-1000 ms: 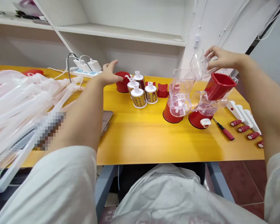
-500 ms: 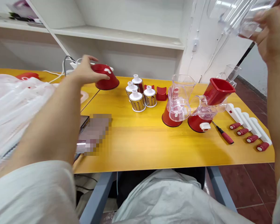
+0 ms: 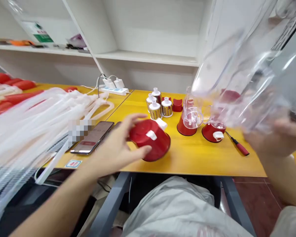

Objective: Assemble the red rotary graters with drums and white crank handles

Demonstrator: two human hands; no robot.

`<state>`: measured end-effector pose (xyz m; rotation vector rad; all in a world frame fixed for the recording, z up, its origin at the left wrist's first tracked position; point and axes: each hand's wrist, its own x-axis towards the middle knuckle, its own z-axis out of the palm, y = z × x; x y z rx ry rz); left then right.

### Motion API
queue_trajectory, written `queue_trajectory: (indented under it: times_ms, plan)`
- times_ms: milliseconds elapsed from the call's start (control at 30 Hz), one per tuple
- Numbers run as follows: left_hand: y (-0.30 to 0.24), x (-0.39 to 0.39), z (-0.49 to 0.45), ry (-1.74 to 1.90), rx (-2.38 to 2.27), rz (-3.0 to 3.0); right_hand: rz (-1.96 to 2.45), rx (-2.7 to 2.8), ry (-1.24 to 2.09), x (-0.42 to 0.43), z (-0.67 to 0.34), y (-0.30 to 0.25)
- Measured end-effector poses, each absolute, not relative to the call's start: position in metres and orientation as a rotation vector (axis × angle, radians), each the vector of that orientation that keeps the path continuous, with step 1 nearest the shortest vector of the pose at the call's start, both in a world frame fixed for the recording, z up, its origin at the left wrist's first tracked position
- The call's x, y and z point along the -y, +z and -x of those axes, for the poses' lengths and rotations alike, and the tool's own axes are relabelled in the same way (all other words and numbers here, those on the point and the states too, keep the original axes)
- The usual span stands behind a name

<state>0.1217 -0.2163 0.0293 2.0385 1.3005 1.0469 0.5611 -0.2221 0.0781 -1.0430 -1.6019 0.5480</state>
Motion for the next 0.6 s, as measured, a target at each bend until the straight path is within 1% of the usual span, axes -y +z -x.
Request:
queue_trajectory:
  times_ms: [33,100,167,267,400,500,600]
  plan:
    - [0.016,0.221,-0.137,0.989,-1.277,-2.067,0.906,1.461,0.663,0.228,-0.548,0.062]
    - [-0.003,0.217,-0.158,0.942,-1.253,-2.127,0.773,1.356,0.875,0.232,-0.526,0.037]
    - [-0.015,0.208,-0.169,0.937,-1.222,-2.154,0.664,1.285,0.989,0.229,-0.509,0.021]
    - [-0.028,0.201,-0.178,0.898,-1.156,-2.129,0.494,1.184,1.087,0.222,-0.487,0.014]
    - [-0.044,0.203,-0.179,0.859,-1.125,-2.101,0.314,1.141,1.129,0.21,-0.457,0.027]
    - [-0.043,0.201,-0.175,1.001,-1.028,-2.076,0.23,1.192,1.073,0.199,-0.435,0.046]
    - [-0.018,0.196,-0.18,1.389,-0.671,-1.905,0.195,1.287,1.025,0.192,-0.413,0.068]
